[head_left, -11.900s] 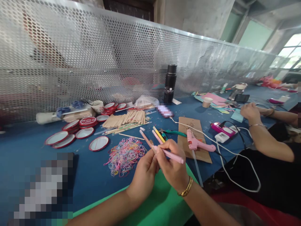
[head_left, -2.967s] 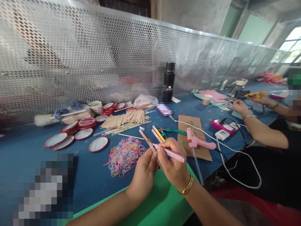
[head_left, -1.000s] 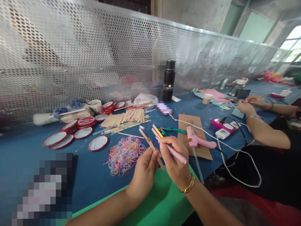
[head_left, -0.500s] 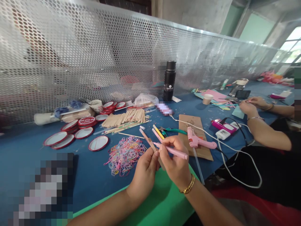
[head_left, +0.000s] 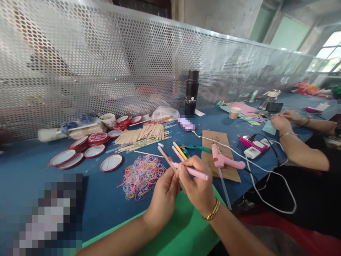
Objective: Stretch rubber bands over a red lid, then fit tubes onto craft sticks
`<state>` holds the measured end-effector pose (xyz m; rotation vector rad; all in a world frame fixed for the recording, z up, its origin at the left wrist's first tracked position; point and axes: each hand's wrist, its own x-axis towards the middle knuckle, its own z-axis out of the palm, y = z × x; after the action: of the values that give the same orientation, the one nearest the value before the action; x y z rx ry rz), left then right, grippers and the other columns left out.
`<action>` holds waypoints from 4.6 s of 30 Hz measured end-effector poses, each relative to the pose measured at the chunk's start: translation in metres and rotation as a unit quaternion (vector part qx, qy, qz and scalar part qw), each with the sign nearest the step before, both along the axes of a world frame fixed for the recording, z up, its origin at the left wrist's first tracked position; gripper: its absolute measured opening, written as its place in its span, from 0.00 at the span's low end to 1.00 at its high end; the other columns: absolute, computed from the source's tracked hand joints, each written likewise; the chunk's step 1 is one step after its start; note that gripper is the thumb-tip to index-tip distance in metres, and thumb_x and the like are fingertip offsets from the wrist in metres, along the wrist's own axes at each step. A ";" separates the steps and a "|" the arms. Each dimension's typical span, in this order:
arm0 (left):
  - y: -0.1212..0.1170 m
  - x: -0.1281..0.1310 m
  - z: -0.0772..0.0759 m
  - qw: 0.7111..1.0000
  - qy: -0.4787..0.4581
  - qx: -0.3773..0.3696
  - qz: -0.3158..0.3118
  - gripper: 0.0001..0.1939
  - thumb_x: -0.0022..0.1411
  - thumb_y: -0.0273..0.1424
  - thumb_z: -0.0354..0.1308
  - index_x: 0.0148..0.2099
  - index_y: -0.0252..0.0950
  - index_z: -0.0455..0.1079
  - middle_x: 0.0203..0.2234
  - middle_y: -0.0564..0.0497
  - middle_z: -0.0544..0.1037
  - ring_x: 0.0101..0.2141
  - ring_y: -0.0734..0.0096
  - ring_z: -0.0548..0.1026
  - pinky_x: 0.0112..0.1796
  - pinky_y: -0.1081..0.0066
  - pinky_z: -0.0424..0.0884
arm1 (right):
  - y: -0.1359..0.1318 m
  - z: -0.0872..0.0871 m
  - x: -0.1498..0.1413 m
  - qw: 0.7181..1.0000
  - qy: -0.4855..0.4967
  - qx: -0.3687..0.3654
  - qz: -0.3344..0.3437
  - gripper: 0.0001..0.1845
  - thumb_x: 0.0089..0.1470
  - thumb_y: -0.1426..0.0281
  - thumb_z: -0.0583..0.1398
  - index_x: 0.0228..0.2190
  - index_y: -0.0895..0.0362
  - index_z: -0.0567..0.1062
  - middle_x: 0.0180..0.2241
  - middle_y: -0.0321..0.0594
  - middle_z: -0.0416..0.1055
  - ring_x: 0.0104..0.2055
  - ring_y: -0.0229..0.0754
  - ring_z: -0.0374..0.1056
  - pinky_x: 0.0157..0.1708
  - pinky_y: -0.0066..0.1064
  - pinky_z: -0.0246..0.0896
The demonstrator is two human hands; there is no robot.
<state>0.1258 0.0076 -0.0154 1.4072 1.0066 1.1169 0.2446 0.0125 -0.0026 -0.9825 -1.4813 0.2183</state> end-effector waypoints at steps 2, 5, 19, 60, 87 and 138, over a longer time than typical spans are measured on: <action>0.000 0.000 0.000 1.000 0.010 0.005 0.003 0.21 0.69 0.49 0.53 0.32 0.38 0.65 0.21 0.58 0.60 0.24 0.73 0.56 0.25 0.73 0.55 | 0.000 -0.001 0.001 1.000 0.009 -0.004 -0.008 0.09 0.63 0.72 0.59 0.29 0.54 0.71 0.26 0.36 0.74 0.29 0.41 0.72 0.32 0.33 0.65; 0.000 -0.001 0.000 1.000 0.018 0.011 0.005 0.21 0.69 0.49 0.52 0.32 0.37 0.66 0.21 0.58 0.60 0.24 0.73 0.56 0.25 0.73 0.55 | 0.000 -0.002 0.002 1.000 0.025 -0.014 0.003 0.08 0.62 0.72 0.59 0.29 0.54 0.71 0.27 0.37 0.74 0.30 0.42 0.72 0.32 0.33 0.66; 0.000 -0.001 -0.001 1.000 0.010 0.012 -0.004 0.21 0.70 0.48 0.52 0.32 0.38 0.64 0.21 0.59 0.59 0.23 0.74 0.55 0.24 0.73 0.55 | -0.001 -0.004 0.001 0.999 0.031 -0.011 0.007 0.09 0.63 0.72 0.59 0.29 0.54 0.71 0.27 0.36 0.74 0.31 0.41 0.72 0.34 0.32 0.64; 0.001 -0.001 -0.002 1.000 -0.004 0.002 -0.001 0.22 0.68 0.50 0.53 0.33 0.37 0.65 0.21 0.59 0.59 0.23 0.74 0.55 0.24 0.73 0.54 | -0.001 -0.001 0.001 1.000 0.012 -0.009 0.016 0.08 0.62 0.72 0.60 0.29 0.54 0.71 0.26 0.35 0.74 0.30 0.40 0.71 0.32 0.31 0.63; 0.001 -0.001 -0.001 1.000 -0.011 -0.002 0.009 0.22 0.67 0.50 0.54 0.31 0.38 0.64 0.21 0.59 0.60 0.23 0.74 0.56 0.25 0.73 0.55 | -0.001 0.000 0.001 1.000 0.006 -0.006 -0.015 0.09 0.61 0.72 0.59 0.28 0.55 0.71 0.25 0.36 0.72 0.28 0.40 0.70 0.29 0.32 0.62; 0.000 0.000 -0.002 1.000 -0.025 -0.011 0.009 0.21 0.67 0.50 0.55 0.32 0.37 0.64 0.22 0.58 0.61 0.24 0.74 0.56 0.25 0.73 0.55 | -0.002 -0.001 0.001 1.000 -0.001 -0.011 0.020 0.10 0.62 0.72 0.59 0.27 0.55 0.69 0.25 0.35 0.71 0.29 0.40 0.69 0.32 0.31 0.62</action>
<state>0.1263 0.0080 -0.0174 1.3484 0.9953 1.1457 0.2459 0.0105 -0.0039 -0.9714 -1.5035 0.2640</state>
